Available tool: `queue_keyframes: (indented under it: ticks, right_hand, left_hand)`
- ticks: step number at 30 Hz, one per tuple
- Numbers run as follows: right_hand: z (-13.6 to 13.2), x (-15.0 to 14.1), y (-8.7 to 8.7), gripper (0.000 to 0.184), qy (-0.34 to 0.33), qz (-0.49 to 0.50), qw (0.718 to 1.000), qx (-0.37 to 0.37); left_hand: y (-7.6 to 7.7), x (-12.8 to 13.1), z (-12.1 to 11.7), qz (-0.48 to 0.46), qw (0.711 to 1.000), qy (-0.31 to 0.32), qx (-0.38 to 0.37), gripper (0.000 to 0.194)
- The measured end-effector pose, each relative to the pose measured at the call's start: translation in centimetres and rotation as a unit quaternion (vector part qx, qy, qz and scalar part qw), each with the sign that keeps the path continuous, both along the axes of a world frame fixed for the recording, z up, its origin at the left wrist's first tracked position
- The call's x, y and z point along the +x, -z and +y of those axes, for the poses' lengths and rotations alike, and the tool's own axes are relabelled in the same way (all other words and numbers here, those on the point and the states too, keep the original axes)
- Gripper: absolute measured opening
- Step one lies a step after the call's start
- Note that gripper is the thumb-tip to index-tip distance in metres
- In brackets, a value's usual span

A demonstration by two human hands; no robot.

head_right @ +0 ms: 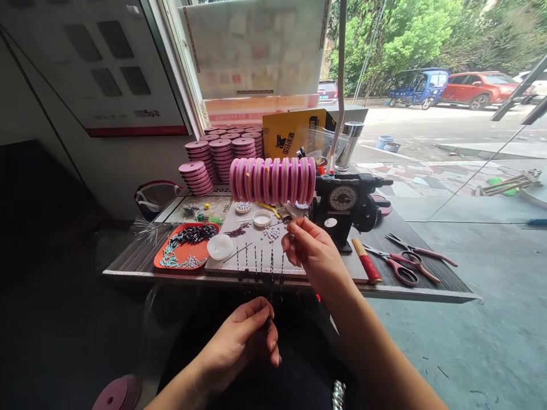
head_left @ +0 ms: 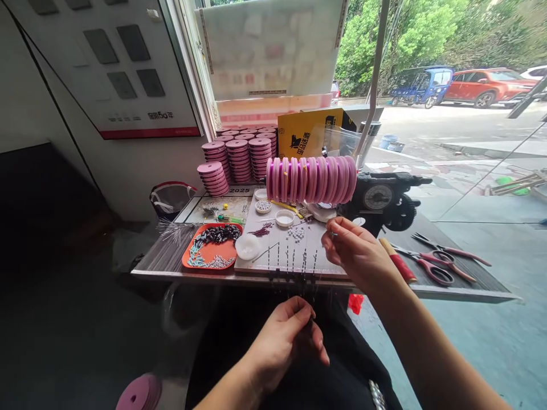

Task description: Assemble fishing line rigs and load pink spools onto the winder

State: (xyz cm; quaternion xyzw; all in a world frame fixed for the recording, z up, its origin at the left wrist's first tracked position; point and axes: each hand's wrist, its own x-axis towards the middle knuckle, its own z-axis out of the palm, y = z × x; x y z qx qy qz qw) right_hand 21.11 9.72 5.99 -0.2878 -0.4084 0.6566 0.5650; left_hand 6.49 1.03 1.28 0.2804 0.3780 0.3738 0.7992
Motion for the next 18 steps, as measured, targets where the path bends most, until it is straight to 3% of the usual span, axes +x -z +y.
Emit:
queue_keyframes:
  ticks: [18]
  right_hand:
    - [0.22,0.15,0.21,0.028,0.003,-0.003,1.000,-0.001]
  left_hand:
    - [-0.25,-0.52,-0.41,-0.012,1.000,-0.010,0.001,0.022]
